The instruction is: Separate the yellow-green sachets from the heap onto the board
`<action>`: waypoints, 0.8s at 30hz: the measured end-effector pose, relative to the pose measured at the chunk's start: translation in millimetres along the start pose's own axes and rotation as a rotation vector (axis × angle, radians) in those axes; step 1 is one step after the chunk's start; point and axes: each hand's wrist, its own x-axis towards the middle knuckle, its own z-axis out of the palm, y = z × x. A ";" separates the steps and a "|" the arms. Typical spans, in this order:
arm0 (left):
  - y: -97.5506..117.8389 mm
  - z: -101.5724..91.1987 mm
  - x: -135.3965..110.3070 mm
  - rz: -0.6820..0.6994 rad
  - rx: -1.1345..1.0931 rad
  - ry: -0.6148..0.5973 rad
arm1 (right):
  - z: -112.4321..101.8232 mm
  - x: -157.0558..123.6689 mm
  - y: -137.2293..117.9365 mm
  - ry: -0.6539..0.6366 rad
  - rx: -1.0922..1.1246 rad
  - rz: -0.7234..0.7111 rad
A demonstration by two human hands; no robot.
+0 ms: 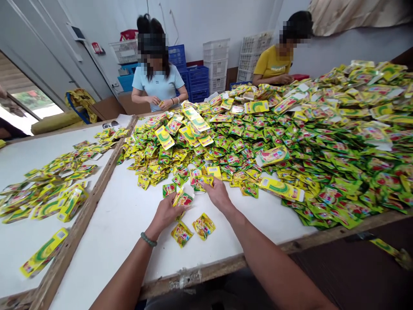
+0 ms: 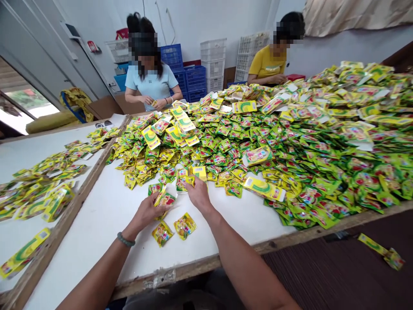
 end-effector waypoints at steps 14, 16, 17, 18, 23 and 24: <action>-1.2 -1.4 -5.1 -0.017 -0.324 -0.142 | -0.2 -3.9 2.5 -0.445 -0.246 -0.166; 2.2 -2.6 -3.7 -0.007 -0.333 -0.167 | 2.7 -3.2 3.8 -0.399 -0.178 -0.140; 3.6 -3.0 -2.7 -0.019 -0.375 -0.184 | 4.3 -2.8 4.2 -0.352 -0.137 -0.127; 4.7 -3.2 -1.7 -0.042 -0.437 -0.201 | 6.1 -2.7 4.2 -0.304 -0.107 -0.122; 3.4 -0.9 1.9 -0.169 -0.740 -0.157 | 15.6 -7.0 0.7 -0.278 -0.130 -0.221; 2.4 0.0 2.1 -0.182 -0.762 -0.133 | 17.0 -8.4 0.2 -0.274 -0.137 -0.233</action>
